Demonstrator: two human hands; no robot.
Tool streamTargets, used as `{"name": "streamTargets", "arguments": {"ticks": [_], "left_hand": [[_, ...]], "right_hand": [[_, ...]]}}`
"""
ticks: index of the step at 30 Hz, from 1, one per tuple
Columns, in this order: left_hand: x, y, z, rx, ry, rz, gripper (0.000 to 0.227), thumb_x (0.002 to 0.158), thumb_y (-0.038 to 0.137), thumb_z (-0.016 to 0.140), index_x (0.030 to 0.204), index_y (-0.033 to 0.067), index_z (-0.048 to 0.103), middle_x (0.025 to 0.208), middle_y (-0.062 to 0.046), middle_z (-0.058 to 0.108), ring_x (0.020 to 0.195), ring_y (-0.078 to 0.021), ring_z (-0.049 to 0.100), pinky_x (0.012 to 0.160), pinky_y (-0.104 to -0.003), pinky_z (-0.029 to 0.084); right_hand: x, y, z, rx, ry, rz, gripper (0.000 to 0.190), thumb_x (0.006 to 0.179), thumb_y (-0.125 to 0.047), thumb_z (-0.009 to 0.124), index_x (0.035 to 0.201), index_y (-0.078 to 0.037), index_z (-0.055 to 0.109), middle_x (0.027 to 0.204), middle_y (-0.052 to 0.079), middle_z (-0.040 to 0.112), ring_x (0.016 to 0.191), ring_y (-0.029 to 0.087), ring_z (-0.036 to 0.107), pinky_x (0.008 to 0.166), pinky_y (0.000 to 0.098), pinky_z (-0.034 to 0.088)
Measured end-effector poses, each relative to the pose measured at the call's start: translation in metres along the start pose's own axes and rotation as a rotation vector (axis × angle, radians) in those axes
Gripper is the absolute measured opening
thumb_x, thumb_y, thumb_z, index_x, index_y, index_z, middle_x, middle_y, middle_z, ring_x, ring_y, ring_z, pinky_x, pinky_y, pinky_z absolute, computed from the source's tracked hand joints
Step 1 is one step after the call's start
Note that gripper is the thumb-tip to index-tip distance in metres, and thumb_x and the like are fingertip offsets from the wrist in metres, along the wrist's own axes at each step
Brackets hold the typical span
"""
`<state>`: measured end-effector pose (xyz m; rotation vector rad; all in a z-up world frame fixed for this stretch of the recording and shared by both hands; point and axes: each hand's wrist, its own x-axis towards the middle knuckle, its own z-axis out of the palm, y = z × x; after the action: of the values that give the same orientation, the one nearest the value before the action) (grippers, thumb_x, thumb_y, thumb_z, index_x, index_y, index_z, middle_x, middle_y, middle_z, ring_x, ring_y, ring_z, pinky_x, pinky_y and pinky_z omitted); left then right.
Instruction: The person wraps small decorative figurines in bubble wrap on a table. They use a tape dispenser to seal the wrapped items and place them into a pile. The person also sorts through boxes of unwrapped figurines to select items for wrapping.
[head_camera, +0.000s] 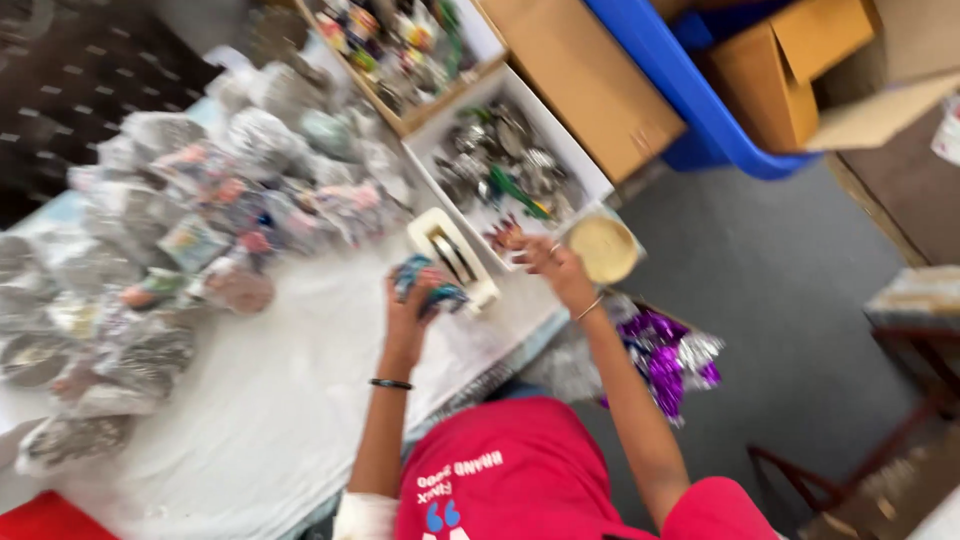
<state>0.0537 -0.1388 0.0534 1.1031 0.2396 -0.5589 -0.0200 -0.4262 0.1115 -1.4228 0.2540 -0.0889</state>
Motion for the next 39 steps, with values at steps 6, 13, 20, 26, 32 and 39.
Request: {"name": "streamTargets", "arguments": {"ticks": [6, 13, 20, 26, 32, 39], "left_hand": [[-0.002, -0.026, -0.113, 0.013, 0.594, -0.026, 0.057, 0.103, 0.035, 0.064, 0.145, 0.0193, 0.029, 0.133, -0.013, 0.055, 0.105, -0.0252, 0.064, 0.076, -0.040, 0.060], [-0.018, -0.010, -0.120, 0.177, 0.539, 0.138, 0.072, 0.094, 0.019, 0.067, 0.149, 0.0201, 0.020, 0.142, -0.016, 0.044, 0.123, -0.0292, 0.056, 0.092, -0.047, 0.062], [-0.040, -0.031, -0.039, 1.264, 0.546, 0.620, 0.050, 0.099, 0.022, 0.071, 0.136, -0.0008, 0.046, 0.132, -0.025, 0.052, 0.122, -0.0415, 0.051, 0.105, -0.052, 0.039], [-0.062, -0.079, 0.090, 0.902, -0.679, 0.462, 0.070, 0.085, 0.028, 0.082, 0.141, 0.0000, 0.052, 0.127, -0.020, 0.064, 0.116, -0.0326, 0.063, 0.098, -0.041, 0.049], [-0.036, -0.100, 0.077, 0.384, -0.544, -0.177, 0.047, 0.098, 0.030, 0.071, 0.135, 0.0012, 0.065, 0.114, -0.007, 0.075, 0.102, -0.0154, 0.070, 0.092, -0.033, 0.058], [-0.048, -0.060, 0.014, 0.043, -0.313, -0.400, 0.046, 0.096, 0.028, 0.074, 0.132, 0.0048, 0.060, 0.113, -0.004, 0.071, 0.098, -0.0135, 0.068, 0.088, -0.032, 0.058]], "right_hand": [[-0.103, 0.162, -0.154, -0.310, 0.066, 0.592, 0.031, 0.106, -0.031, 0.061, 0.107, -0.003, 0.075, 0.086, 0.015, 0.075, 0.068, 0.021, 0.070, 0.059, 0.0321, 0.050], [-0.131, 0.187, -0.067, -1.482, -0.152, 0.126, 0.071, 0.055, -0.028, 0.086, 0.124, -0.020, 0.075, 0.146, 0.018, 0.058, 0.124, 0.047, 0.055, 0.090, 0.0604, 0.047], [-0.108, 0.165, -0.095, -0.885, -0.361, 0.230, 0.026, 0.082, -0.016, 0.076, 0.108, -0.015, 0.078, 0.105, 0.006, 0.078, 0.101, 0.024, 0.070, 0.095, 0.0452, 0.049], [-0.110, 0.090, -0.076, -0.506, -0.202, 0.134, 0.026, 0.081, -0.012, 0.081, 0.106, -0.006, 0.078, 0.101, 0.008, 0.079, 0.093, 0.019, 0.072, 0.085, 0.0317, 0.055], [-0.128, 0.042, -0.063, 0.108, 0.124, 0.090, 0.078, 0.079, -0.019, 0.079, 0.149, -0.021, 0.045, 0.150, 0.006, 0.051, 0.135, 0.020, 0.052, 0.106, 0.0336, 0.044], [-0.112, 0.031, -0.013, -0.597, -0.224, 0.396, 0.081, 0.067, -0.024, 0.087, 0.142, -0.023, 0.057, 0.128, 0.004, 0.070, 0.107, 0.020, 0.068, 0.085, 0.0356, 0.055]]}}
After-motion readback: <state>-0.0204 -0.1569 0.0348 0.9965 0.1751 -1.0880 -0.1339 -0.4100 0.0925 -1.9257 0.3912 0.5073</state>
